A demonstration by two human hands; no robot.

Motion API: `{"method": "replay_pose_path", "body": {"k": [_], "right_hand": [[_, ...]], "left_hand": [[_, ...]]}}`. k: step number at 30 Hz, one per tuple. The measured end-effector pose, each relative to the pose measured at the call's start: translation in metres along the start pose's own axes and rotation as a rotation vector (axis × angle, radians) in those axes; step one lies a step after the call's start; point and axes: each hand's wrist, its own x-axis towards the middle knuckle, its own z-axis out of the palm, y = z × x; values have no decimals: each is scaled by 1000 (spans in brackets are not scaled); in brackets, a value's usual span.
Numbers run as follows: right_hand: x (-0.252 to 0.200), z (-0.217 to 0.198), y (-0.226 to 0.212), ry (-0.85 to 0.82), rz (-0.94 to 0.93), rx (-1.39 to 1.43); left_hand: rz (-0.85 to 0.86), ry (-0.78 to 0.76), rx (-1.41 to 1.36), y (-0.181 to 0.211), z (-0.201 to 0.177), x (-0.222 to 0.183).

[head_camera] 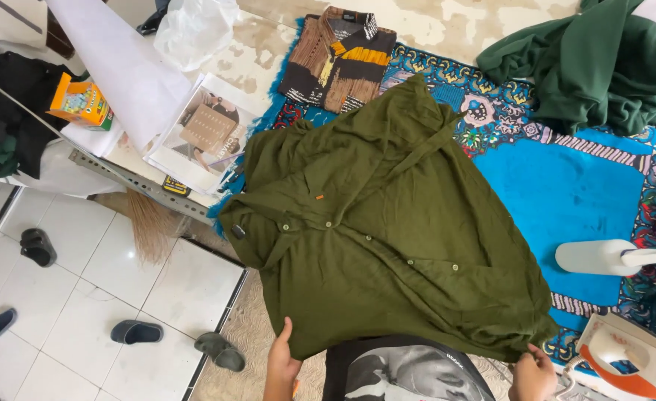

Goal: A person irons a green long-sleeved shirt on a table and then folds it.

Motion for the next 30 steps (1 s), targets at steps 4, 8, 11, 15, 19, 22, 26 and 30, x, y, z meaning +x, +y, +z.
{"method": "replay_pose_path", "body": {"k": [4,8,11,15,19,22,26,30], "right_hand": [[-22,2,-48,42,-177,-282],[-13,29,-46,-44,-753,-226],[-26,58,-80,-162,-1042,-174],[-40,102,-149,-300,-1136,-179],[-35,149,-214,-433,-1111,-250],[-31,176,-255,-470,-1120,-320],[-21,224,-319,-515,-1174,-346],[-37,260,-375,-539,-1027,-506]], "left_hand": [[92,-89,-206,6,-44,52],[233,-141,-380,22,-21,20],[63,-263,-333,18,-17,33],[34,-327,-211,27,-4,34],[5,-303,-146,49,-19,45],[60,-298,-234,62,-46,57],[0,-176,-117,98,-20,30],[42,57,10,129,-27,110]]}}
